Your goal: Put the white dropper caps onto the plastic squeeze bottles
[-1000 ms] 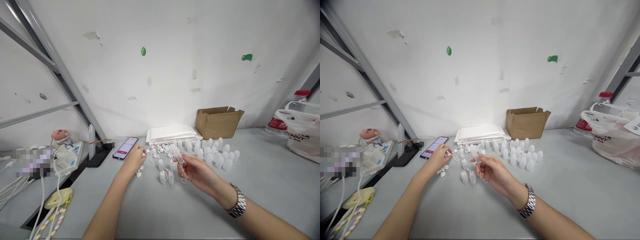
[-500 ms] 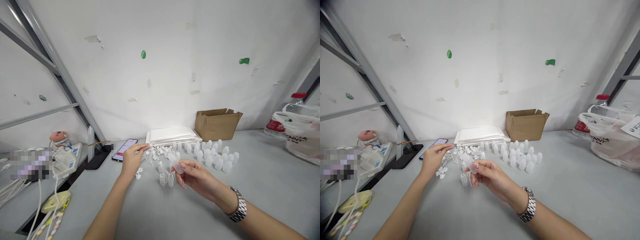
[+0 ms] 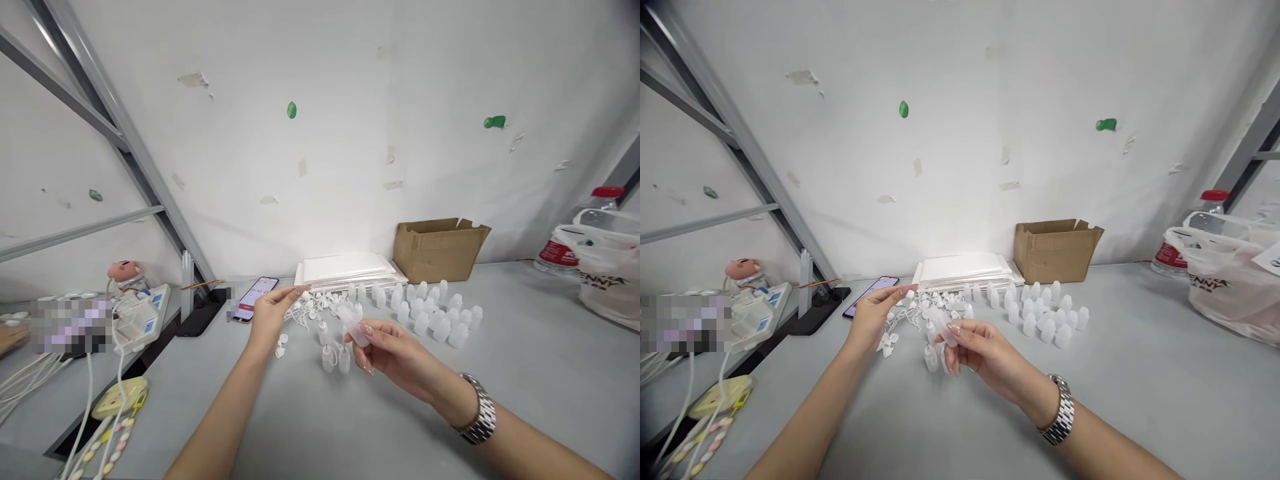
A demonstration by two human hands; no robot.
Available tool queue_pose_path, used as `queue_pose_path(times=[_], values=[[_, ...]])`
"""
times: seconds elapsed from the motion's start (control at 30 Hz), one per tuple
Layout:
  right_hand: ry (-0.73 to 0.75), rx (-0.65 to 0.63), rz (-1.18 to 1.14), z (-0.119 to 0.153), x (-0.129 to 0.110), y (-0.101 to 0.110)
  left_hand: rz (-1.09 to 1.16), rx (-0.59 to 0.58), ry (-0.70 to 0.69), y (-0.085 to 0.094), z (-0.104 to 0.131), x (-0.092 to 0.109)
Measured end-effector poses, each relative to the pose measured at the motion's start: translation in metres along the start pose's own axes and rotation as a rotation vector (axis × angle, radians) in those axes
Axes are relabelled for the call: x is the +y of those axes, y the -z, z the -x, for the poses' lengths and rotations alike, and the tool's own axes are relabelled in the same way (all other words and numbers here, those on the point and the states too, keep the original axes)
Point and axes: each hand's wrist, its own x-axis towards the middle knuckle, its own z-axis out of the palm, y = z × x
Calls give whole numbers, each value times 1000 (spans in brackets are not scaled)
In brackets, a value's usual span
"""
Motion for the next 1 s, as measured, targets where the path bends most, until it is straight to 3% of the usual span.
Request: queue_pose_path(times=[0.17,0.3,0.53,0.73,1.0], values=[[-51,-76,5,1,3,-5,360,-313,201,-26,32,14],[-51,-51,4,0,5,-7,502,-415,286,-30,44,17],[-23,-22,23,0,6,-8,588,-320,264,-25,41,13],[-9,0,14,0,7,-7,593,-325,221,-26,42,13],[-18,-26,-19,0,7,-7,618,-330,275,-26,42,10]])
